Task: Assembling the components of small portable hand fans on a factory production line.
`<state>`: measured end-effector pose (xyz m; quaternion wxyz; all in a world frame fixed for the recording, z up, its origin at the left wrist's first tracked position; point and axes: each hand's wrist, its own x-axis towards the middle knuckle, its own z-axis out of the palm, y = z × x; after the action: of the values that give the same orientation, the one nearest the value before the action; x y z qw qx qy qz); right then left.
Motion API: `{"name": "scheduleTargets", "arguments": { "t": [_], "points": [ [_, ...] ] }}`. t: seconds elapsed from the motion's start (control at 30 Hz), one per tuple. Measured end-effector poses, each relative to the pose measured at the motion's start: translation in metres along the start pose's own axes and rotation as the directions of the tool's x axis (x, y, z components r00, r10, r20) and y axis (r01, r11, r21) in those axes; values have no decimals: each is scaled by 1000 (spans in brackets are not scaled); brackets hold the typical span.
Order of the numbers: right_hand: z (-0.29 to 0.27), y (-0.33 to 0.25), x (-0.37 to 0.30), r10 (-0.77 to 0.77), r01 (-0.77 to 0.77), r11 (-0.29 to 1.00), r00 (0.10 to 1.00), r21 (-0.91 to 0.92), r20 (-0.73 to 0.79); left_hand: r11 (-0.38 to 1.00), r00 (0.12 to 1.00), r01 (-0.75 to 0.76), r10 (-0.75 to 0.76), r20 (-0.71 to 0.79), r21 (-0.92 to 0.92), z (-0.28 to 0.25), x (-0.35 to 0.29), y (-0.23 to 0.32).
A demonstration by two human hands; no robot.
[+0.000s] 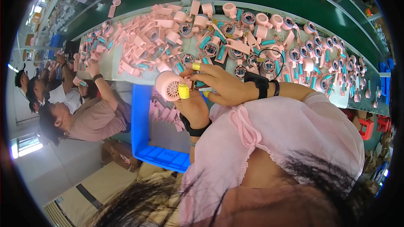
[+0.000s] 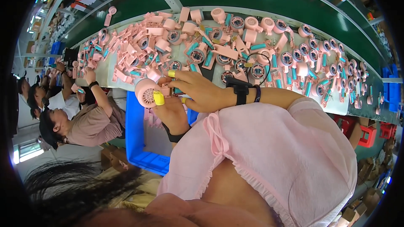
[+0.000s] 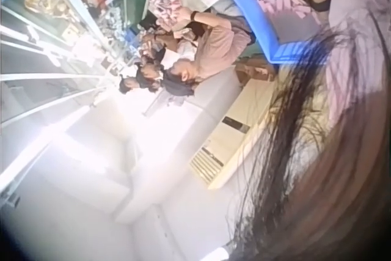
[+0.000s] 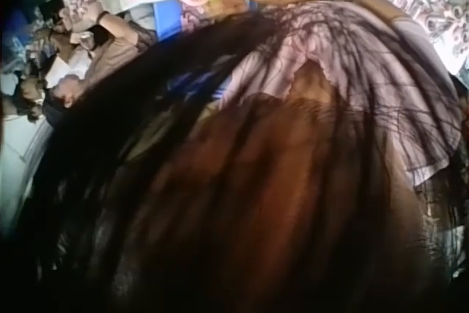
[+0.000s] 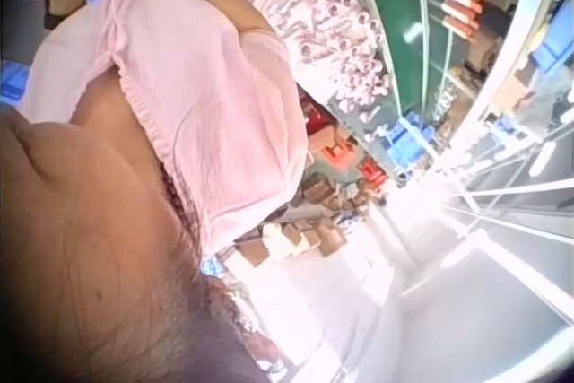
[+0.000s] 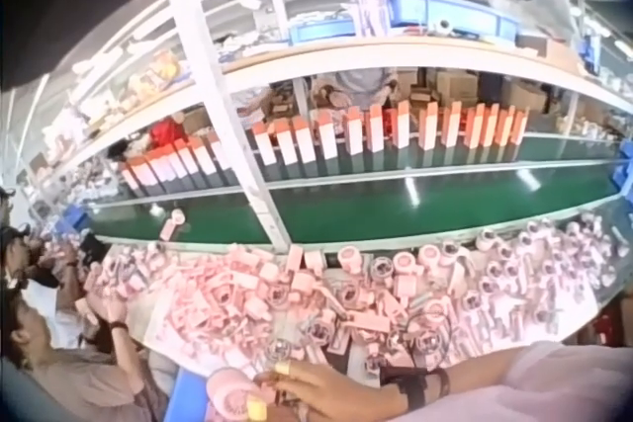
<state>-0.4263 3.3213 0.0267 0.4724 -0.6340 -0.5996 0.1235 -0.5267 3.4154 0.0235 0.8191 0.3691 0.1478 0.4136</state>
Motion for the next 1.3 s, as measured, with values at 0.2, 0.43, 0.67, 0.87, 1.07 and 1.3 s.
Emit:
{"name": "scheduleTargets", "arguments": {
  "t": [0.2, 0.43, 0.67, 0.87, 1.07, 1.3],
  "points": [
    [-6, -12, 4, -86, 86, 996, 994, 2, -65, 998, 997, 47, -44, 63, -51, -3, 3, 3],
    [-9, -11, 5, -138, 135, 976, 990, -169, -8, 991, 996, 19, -7, 91, -132, 3, 3, 3],
    [-15, -12, 9, -112, 112, 990, 994, -82, 11, 1000, 995, -14, 17, 97, -25, -1, 7, 1],
    [-14, -10, 12, -119, 112, 988, 991, -107, -60, 997, 991, -59, 53, 121, 42, 1, 8, 0],
    [-16, -7, 12, -104, 102, 994, 993, -29, -57, 979, 999, 43, -48, -23, -198, -5, 15, 3],
    [-21, 1, 12, -115, 115, 958, 993, -261, 16, 972, 996, 50, -30, 88, -231, -15, 15, 3]
  ]
}}
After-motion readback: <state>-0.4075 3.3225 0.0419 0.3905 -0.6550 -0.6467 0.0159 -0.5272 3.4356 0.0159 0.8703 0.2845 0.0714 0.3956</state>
